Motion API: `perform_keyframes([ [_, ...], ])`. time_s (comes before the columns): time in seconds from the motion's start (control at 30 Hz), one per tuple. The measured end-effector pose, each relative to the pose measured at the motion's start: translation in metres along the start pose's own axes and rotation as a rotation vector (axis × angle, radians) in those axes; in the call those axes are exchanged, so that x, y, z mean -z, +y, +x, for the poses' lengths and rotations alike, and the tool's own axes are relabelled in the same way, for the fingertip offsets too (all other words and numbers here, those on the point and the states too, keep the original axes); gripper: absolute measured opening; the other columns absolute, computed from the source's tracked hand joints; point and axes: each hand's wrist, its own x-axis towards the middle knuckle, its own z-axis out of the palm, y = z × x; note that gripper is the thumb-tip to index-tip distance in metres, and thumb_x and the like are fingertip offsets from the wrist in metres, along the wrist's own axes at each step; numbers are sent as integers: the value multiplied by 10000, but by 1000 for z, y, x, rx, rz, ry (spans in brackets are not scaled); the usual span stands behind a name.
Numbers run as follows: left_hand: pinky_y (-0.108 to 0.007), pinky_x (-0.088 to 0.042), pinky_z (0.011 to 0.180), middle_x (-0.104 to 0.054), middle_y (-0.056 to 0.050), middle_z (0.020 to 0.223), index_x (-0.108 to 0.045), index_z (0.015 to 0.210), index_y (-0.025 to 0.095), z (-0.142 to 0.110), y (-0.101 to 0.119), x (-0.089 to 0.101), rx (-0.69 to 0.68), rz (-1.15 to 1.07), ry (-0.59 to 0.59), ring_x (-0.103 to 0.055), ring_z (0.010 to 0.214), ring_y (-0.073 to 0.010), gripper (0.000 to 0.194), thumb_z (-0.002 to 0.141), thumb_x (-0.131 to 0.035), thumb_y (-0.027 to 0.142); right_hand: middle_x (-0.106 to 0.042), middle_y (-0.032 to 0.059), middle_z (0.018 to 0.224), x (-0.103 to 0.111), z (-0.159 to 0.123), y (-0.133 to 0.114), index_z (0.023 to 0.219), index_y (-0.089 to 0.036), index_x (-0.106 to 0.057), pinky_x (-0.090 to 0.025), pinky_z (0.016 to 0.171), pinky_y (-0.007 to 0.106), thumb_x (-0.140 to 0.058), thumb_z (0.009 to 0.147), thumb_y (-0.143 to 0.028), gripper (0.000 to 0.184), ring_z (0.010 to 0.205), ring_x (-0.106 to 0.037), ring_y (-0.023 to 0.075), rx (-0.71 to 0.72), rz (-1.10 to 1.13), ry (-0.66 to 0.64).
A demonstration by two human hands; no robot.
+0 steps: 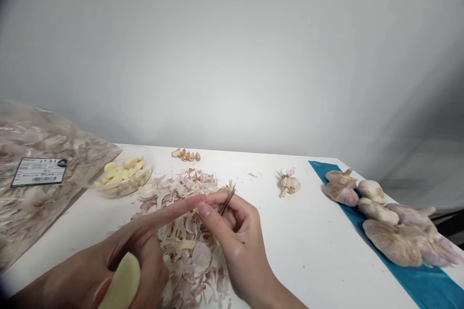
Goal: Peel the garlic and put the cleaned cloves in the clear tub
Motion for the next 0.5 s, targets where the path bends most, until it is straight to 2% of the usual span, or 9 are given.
perform_keyframes([
  [0.07,-187,-422,513,-648,-9,644,-272,1410,228,0,5,-1,10,63,66,-547,489,-82,872,691,-740,386,-415,-38,572,-1,2,0,801,-194,-644,-276,513,237,-678,752,-405,219,552,-335,89,-51,-14,21],
  [0.13,-222,-477,578,-664,-9,695,-267,1408,244,0,12,-2,8,198,233,-597,564,-108,819,730,-709,366,-412,-42,564,-4,4,0,791,-184,-643,-282,518,232,-689,737,-417,243,550,-336,87,-96,-9,29],
  [0.17,-238,-495,616,-672,-9,728,-280,1399,255,0,16,-1,-7,304,373,-617,612,-120,783,744,-696,357,-422,-40,569,-5,6,-1,789,-181,-643,-294,528,231,-694,729,-420,252,556,-346,87,-112,1,33],
  [0.23,-261,-511,708,-685,-18,817,-368,1345,266,-2,25,3,-80,587,733,-643,731,-143,661,765,-667,366,-452,-33,597,-7,8,-2,791,-177,-647,-320,558,230,-706,714,-421,262,580,-368,90,-130,12,52],
  [0.3,-277,-514,755,-685,-21,900,-517,1202,259,-6,34,9,-262,945,1059,-648,832,-170,480,766,-644,414,-471,-27,628,-7,9,-3,801,-176,-654,-328,580,230,-711,708,-420,268,599,-368,91,-132,3,82],
  [0.37,-286,-505,780,-683,-19,929,-607,1046,243,-11,43,16,-482,1373,1267,-639,873,-187,333,777,-611,439,-467,-26,638,-7,10,-3,812,-175,-658,-322,586,233,-708,708,-425,275,605,-357,95,-143,-16,104],
  [0.4,-294,-495,792,-683,-22,926,-622,1006,233,-15,48,19,-530,1581,1332,-634,878,-195,293,796,-581,433,-458,-27,634,-6,11,-2,819,-174,-658,-316,583,236,-705,710,-430,283,606,-351,98,-150,-22,108],
  [0.43,-306,-486,794,-682,-32,927,-624,994,222,-18,53,22,-526,1765,1377,-629,880,-207,276,820,-541,420,-445,-29,628,-6,11,-2,825,-173,-657,-307,580,239,-700,712,-437,291,605,-343,101,-159,-27,107],
  [0.5,-348,-474,760,-679,-66,933,-615,1003,192,-26,62,27,-338,2033,1436,-621,869,-245,288,862,-448,381,-419,-32,621,-5,12,0,829,-169,-655,-289,571,243,-689,717,-454,308,604,-329,106,-170,-35,99],
])
